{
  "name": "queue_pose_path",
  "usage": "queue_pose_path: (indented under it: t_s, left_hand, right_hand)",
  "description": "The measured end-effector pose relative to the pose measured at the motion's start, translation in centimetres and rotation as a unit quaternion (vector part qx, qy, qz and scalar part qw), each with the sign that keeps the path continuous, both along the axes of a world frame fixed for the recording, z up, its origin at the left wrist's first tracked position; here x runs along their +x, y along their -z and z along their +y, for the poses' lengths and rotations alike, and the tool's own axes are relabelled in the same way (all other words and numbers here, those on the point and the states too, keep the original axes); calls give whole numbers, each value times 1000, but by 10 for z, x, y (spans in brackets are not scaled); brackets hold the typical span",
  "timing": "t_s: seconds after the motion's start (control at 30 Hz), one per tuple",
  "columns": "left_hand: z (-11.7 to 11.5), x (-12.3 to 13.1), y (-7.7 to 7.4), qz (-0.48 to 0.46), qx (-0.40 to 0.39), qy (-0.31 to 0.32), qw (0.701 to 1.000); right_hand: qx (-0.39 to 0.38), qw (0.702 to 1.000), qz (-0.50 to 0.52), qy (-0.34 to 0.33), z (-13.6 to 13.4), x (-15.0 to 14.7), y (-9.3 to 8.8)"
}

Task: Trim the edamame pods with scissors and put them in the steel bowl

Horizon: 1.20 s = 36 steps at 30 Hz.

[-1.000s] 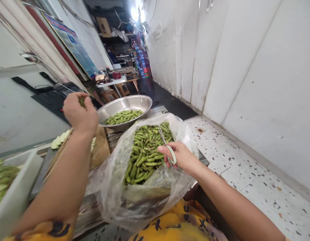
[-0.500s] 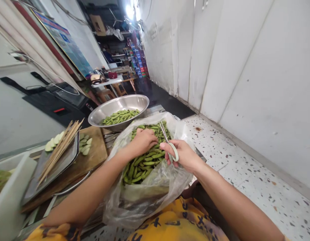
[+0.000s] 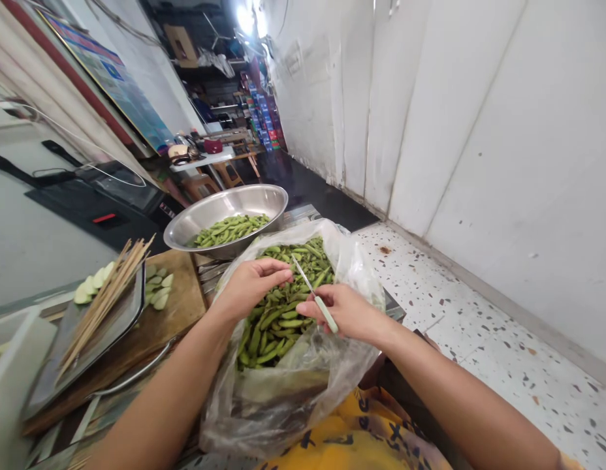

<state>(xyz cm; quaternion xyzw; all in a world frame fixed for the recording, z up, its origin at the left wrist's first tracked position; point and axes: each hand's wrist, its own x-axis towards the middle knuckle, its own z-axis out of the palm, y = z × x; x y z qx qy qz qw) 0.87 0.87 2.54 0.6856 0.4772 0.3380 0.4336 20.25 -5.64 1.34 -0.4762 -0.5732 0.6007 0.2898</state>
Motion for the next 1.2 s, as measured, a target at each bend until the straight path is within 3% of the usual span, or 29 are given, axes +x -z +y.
queue_pose_path:
  t_s: [0.17, 0.4, 0.57, 0.73, 1.03, 1.2]
  left_hand:
    - [-5, 0, -2, 14, 15, 33, 999]
    - [1, -2, 4, 0, -21, 69, 997]
    - [0, 5, 3, -134, -89, -6, 987]
    - [-2, 10, 4, -260, -180, -1, 949]
    - [-7, 14, 7, -201, -122, -11, 972]
    - [-6, 14, 3, -209, -165, -10, 964]
  right_hand:
    - [54, 998, -18, -24, 2, -3, -3]
    - [42, 998, -37, 29, 6, -8, 3]
    - [5, 999, 21, 39, 3, -9, 3]
    - [-23, 997, 59, 40, -1, -12, 0]
    - [-4, 999, 42, 29, 2, -14, 1]
    - [8, 997, 0, 72, 2, -10, -1]
